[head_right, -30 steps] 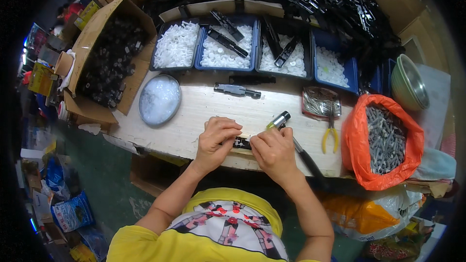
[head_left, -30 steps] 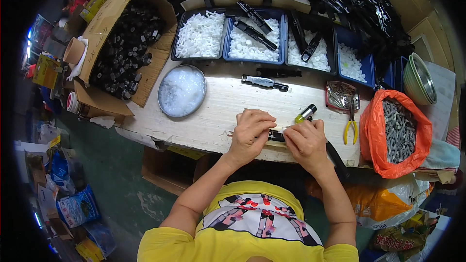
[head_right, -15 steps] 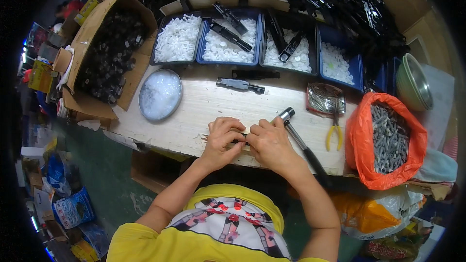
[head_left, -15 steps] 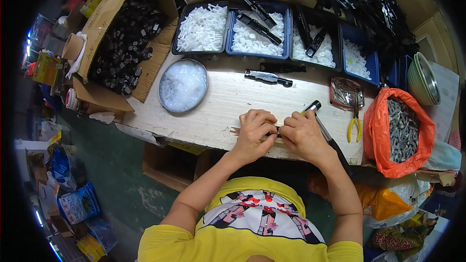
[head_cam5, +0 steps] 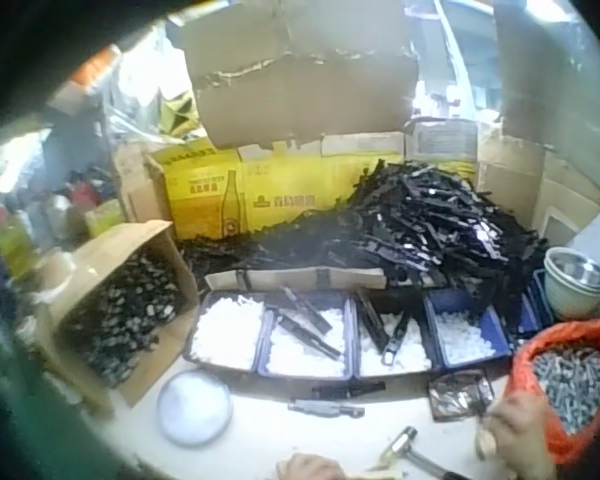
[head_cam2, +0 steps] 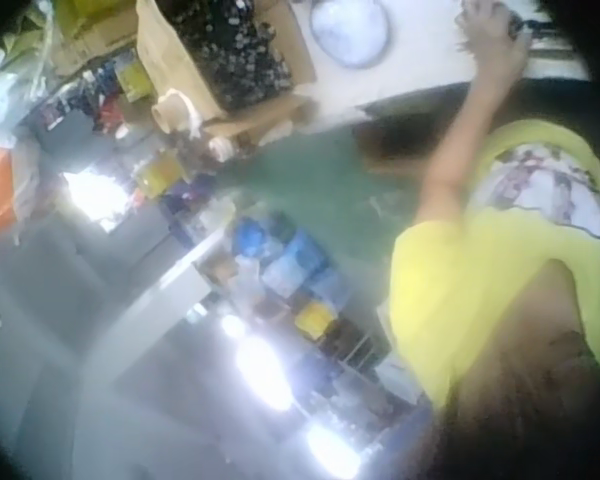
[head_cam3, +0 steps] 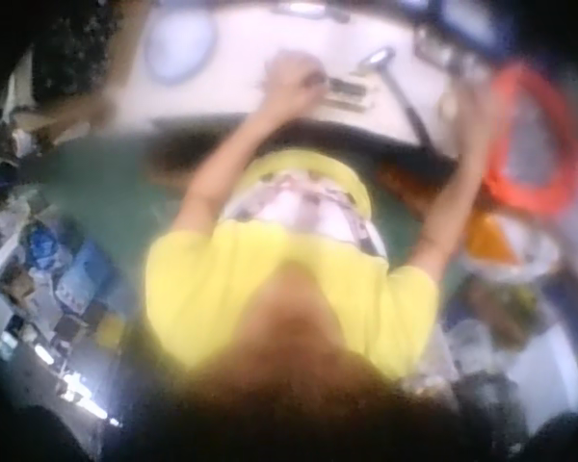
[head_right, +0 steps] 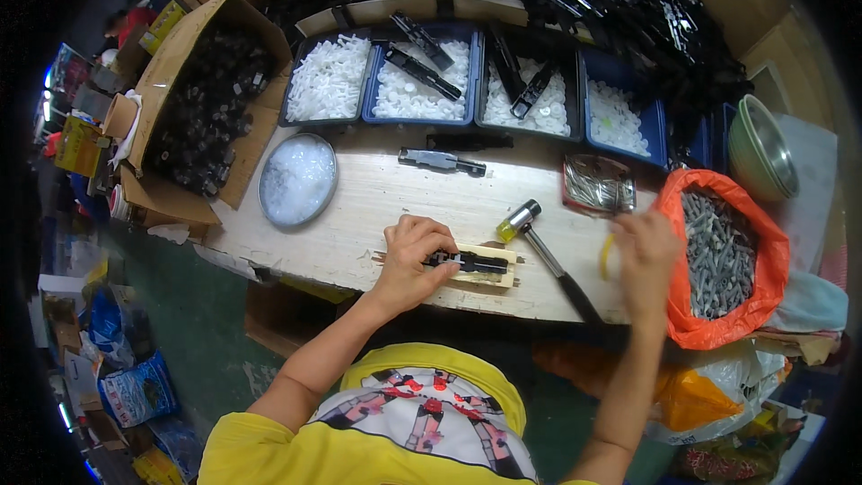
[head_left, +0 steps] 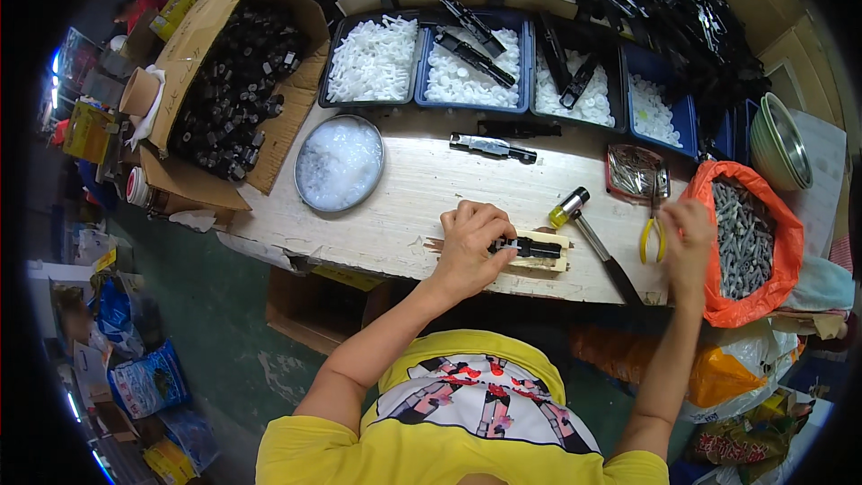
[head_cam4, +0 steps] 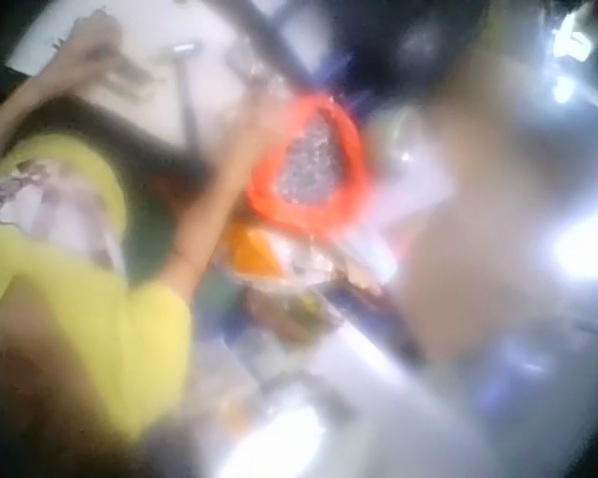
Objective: The person assembles small metal lock mechanisms at a workbench. They pick up a lock body, insert a metal pin, and use a hammer to tap the pin into place. The person then places the assembled unit into a tray filled with white packing material. This process is repeated for multiple units throughout the clip.
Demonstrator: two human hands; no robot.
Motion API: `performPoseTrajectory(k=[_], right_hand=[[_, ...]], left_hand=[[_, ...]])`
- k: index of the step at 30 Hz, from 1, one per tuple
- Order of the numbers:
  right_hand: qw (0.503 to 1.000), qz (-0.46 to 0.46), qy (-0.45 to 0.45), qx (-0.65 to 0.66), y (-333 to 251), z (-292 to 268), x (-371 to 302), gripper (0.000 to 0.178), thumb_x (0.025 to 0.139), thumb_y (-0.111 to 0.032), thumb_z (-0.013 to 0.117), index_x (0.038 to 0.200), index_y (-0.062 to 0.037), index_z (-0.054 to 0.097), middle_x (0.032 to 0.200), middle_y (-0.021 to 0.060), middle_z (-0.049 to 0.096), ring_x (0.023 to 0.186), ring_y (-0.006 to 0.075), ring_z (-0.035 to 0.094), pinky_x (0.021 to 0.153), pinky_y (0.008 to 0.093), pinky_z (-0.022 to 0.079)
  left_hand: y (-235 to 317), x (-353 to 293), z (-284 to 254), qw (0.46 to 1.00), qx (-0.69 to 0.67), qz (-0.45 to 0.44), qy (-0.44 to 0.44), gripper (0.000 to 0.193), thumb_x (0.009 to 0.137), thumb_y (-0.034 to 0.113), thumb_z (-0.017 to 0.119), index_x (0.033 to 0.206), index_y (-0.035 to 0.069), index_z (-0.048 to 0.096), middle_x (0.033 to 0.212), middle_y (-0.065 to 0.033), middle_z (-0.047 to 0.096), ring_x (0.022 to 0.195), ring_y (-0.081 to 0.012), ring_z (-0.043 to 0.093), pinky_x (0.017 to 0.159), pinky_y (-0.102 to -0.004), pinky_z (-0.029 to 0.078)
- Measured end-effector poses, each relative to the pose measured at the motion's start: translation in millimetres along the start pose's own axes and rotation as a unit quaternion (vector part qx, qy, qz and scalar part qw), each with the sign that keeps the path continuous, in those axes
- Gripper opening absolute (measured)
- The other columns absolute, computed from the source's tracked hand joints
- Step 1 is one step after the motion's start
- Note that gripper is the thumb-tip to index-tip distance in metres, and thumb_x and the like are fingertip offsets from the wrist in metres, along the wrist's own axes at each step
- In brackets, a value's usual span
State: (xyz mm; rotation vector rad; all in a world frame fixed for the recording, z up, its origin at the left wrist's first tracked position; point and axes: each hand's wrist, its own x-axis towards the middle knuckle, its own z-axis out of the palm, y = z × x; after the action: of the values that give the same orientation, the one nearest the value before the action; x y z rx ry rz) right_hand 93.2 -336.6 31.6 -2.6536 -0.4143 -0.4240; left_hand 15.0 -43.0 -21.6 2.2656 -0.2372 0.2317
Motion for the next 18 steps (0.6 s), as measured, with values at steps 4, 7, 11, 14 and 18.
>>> performPoseTrajectory(k=[4,7,11,14,18], right_hand=[[0.972,0.161,0.019,-0.169,88.2,-47.4,-19.1,0.016,0.077,-0.012,0.059,0.093,-0.0076,0.062,0.094,0.0089,0.057,0.093,0.0276,0.053,0.083,0.0445,0.038],[0.915,0.264,-0.087,-0.292,123.9,-69.4,-40.1,0.039,0.077,-0.018,0.06,0.115,-0.011,0.054,0.113,0.011,0.052,0.111,0.0308,0.045,0.091,0.0502,0.034],[0.916,0.272,-0.109,-0.272,143.1,-64.9,-46.9,0.051,0.076,-0.018,0.062,0.123,-0.0087,0.046,0.123,0.0136,0.047,0.115,0.0332,0.042,0.094,0.045,0.034],[0.953,0.235,-0.061,-0.18,161.3,-60.8,-47.7,0.05,0.074,-0.013,0.064,0.121,-0.0068,0.048,0.118,0.0174,0.05,0.11,0.0344,0.047,0.092,0.0391,0.037],[0.961,0.262,-0.008,-0.091,167.5,-56.6,-45.7,0.046,0.071,-0.005,0.064,0.115,-0.0031,0.051,0.096,0.0159,0.056,0.089,0.029,0.054,0.08,0.0331,0.041]], left_hand=[[-5.1,-2.6,-1.8,0.999,0.016,0.033,-0.004,0.022,0.065,0.014,0.07,0.084,0.01,0.062,0.094,-0.0017,0.056,0.096,-0.0204,0.045,0.082,-0.036,0.028],[-6.3,1.8,-10.5,0.997,0.009,0.075,-0.008,0.03,0.067,0.018,0.071,0.093,0.01,0.062,0.097,-0.0059,0.055,0.095,-0.0235,0.046,0.083,-0.038,0.03],[-46.5,44.7,-50.0,0.983,0.12,0.038,0.137,0.031,0.068,0.021,0.07,0.095,0.009,0.062,0.095,-0.0077,0.055,0.094,-0.0255,0.047,0.081,-0.0387,0.033],[-85.8,96.2,-95.3,0.945,0.215,-0.055,0.238,0.028,0.069,0.022,0.069,0.094,0.009,0.064,0.089,-0.0107,0.057,0.089,-0.0283,0.049,0.078,-0.0409,0.036],[-114.9,153.4,-113.6,0.935,0.264,-0.077,0.224,0.024,0.069,0.015,0.067,0.092,0.006,0.066,0.084,-0.015,0.061,0.082,-0.0315,0.056,0.073,-0.0407,0.043]])
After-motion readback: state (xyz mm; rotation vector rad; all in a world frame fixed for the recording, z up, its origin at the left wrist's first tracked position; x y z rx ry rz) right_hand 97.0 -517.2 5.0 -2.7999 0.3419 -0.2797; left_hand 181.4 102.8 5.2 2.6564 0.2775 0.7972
